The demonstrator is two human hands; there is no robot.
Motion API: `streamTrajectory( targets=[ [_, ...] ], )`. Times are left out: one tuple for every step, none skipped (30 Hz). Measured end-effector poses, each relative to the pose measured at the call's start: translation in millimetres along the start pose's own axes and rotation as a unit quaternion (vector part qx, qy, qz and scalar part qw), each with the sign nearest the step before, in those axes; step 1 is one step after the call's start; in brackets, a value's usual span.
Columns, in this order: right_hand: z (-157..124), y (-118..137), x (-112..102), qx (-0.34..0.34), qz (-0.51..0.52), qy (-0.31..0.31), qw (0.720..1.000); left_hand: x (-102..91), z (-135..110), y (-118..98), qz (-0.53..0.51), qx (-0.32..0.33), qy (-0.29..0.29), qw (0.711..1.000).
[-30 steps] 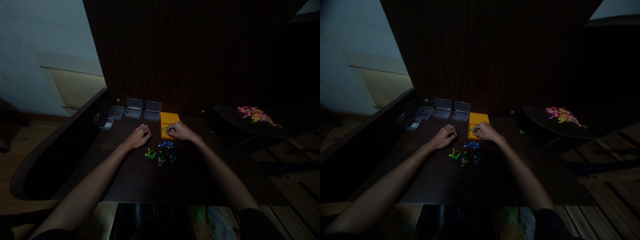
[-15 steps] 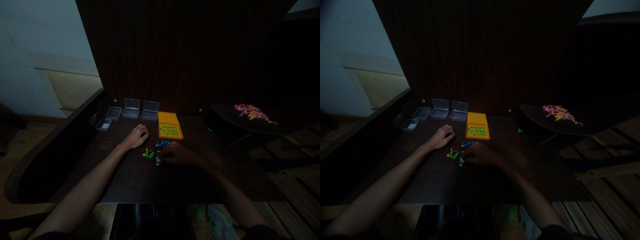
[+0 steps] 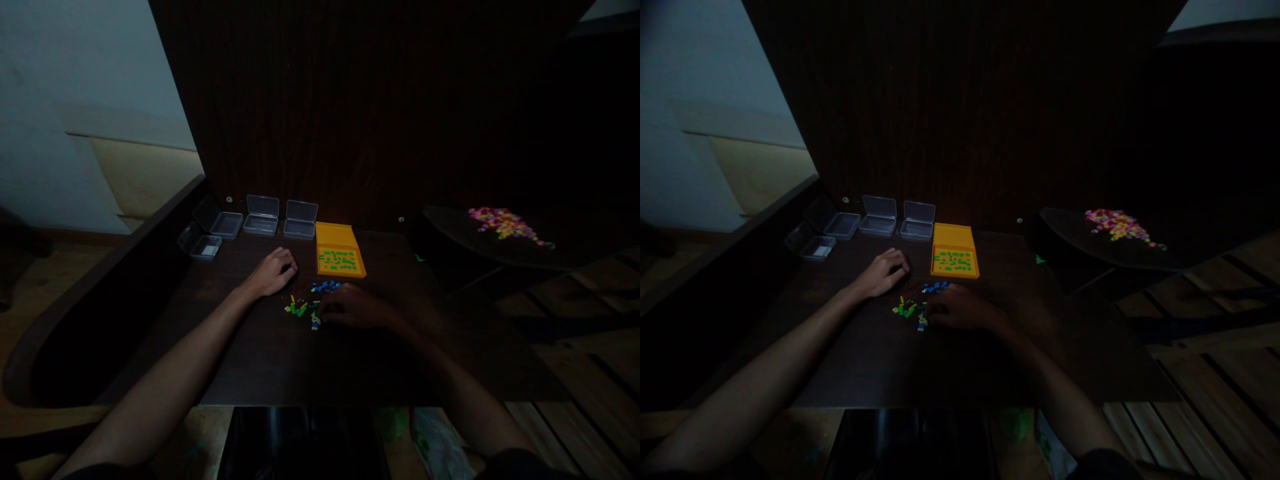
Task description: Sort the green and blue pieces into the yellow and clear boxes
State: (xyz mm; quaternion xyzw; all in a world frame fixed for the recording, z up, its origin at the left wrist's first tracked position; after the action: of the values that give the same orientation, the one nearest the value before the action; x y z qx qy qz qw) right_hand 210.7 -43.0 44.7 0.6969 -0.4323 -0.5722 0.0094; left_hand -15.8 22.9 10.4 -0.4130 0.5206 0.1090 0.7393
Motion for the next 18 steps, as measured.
streamTrajectory(
  targets=[
    [-0.2, 0.3, -0.2, 0.002, 0.005, -0.003, 1.000, 0.1, 0.0, 0.1, -0.001, 0.001, -0.001, 1.000],
    [-0.8, 0.6, -0.8, 0.002, 0.011, -0.009, 1.000, 0.1, 0.0, 0.1, -0.001, 0.001, -0.001, 1.000],
    [-1.7, 0.8, -1.9, -0.003, 0.019, -0.016, 1.000, 0.0, 0.0, -0.1, 0.000, 0.001, -0.001, 1.000],
    [-3.0, 0.8, -3.8, -0.012, 0.027, -0.024, 0.999, -0.1, 0.0, -0.4, 0.000, 0.001, 0.000, 1.000],
    [-4.6, 0.4, -6.6, -0.021, 0.036, -0.035, 0.998, -0.2, -0.1, -0.7, 0.001, 0.001, 0.000, 1.000],
    [-6.5, -0.8, -10.3, -0.025, 0.045, -0.050, 0.997, -0.3, -0.1, -1.0, 0.003, 0.002, 0.000, 1.000],
    [-8.3, -2.8, -15.0, -0.020, 0.053, -0.069, 0.996, -0.3, -0.1, -1.2, 0.004, 0.002, 0.000, 1.000],
    [-10.0, -5.7, -20.4, -0.009, 0.058, -0.089, 0.994, -0.2, 0.0, -1.2, 0.005, 0.002, 0.000, 1.000],
    [-11.1, -9.6, -26.2, 0.008, 0.061, -0.111, 0.992, -0.1, 0.1, -1.1, 0.005, 0.002, 0.000, 1.000],
    [-11.4, -14.2, -32.0, 0.023, 0.061, -0.128, 0.990, 0.1, 0.2, -0.8, 0.006, 0.001, 0.001, 1.000],
    [-10.9, -19.2, -37.6, 0.031, 0.057, -0.144, 0.987, 0.4, 0.4, -0.5, 0.006, 0.001, 0.002, 1.000],
    [-9.3, -24.6, -42.8, 0.035, 0.048, -0.160, 0.985, 0.6, 0.4, -0.2, 0.006, 0.000, 0.002, 1.000],
    [-6.8, -30.3, -47.2, 0.040, 0.038, -0.174, 0.983, 0.7, 0.5, 0.1, 0.007, 0.000, 0.003, 1.000],
    [-3.5, -36.1, -50.7, 0.046, 0.029, -0.184, 0.981, 0.7, 0.5, 0.3, 0.007, -0.001, 0.003, 1.000],
    [0.5, -41.8, -53.2, 0.055, 0.025, -0.187, 0.980, 0.7, 0.4, 0.3, 0.007, -0.001, 0.003, 1.000],
    [5.0, -47.2, -54.8, 0.065, 0.026, -0.186, 0.980, 0.6, 0.3, 0.1, 0.007, -0.001, 0.003, 1.000],
    [9.6, -52.1, -55.5, 0.074, 0.029, -0.182, 0.980, 0.4, 0.1, -0.2, 0.007, 0.000, 0.003, 1.000],
    [14.0, -56.5, -55.7, 0.085, 0.032, -0.179, 0.980, 0.2, -0.1, -0.6, 0.006, 0.000, 0.004, 1.000]
  ],
)
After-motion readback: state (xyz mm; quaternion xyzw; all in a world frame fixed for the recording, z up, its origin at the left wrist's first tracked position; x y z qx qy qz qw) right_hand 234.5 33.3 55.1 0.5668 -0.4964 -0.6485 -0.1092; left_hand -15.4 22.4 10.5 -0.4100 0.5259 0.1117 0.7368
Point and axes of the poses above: each hand's wrist, its own z-axis towards the middle knuckle, its own x-axis out of the palm, y = z × x, the point moved 1 cm from there along z, towards the middle knuckle, and after that the axes turned 15 degrees about y, right-handed, at the moved point
